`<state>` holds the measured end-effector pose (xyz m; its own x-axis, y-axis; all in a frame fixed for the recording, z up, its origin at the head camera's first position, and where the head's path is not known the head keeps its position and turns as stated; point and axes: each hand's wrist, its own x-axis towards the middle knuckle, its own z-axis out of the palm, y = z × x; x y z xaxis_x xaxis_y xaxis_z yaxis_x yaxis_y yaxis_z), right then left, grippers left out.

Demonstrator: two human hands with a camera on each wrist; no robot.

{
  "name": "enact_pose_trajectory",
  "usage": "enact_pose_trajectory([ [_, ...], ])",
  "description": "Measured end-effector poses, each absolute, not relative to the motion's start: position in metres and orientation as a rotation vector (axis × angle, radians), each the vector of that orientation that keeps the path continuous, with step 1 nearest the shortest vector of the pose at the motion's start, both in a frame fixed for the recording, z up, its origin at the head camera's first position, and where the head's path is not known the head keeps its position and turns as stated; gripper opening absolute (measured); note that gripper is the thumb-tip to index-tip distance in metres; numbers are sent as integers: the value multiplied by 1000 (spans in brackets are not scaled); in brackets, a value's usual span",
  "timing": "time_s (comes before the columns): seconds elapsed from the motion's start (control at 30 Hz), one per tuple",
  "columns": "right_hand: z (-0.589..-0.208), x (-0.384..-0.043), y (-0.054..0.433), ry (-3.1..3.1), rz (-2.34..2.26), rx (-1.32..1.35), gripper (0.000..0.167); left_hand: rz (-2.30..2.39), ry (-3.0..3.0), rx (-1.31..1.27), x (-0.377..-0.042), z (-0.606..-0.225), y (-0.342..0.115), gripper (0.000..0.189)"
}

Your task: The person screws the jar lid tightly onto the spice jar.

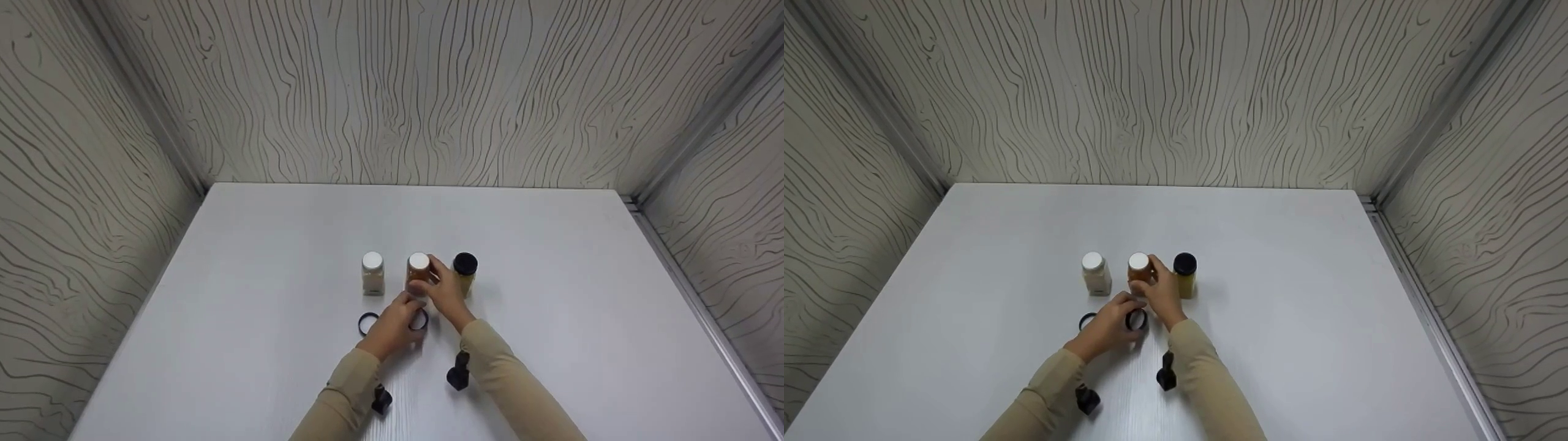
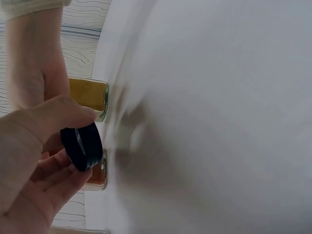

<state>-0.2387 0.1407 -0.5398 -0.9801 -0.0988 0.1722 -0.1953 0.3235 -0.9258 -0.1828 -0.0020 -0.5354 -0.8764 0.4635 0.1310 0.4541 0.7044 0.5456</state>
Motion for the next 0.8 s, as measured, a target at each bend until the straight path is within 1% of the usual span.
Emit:
enact_pose_trajectory([
  [0.1,-540,-239,140,-2483,1771,269,61,932,2869,739,-182,-535,-2,41],
  [0.47,-542,-238,142,-2480,1786,299,62,945,2847,751,-181,-532,-4,36],
  [0.8,-539,-237,141,-2514,1785,263,66,894,2878,761,-181,-532,-4,42],
])
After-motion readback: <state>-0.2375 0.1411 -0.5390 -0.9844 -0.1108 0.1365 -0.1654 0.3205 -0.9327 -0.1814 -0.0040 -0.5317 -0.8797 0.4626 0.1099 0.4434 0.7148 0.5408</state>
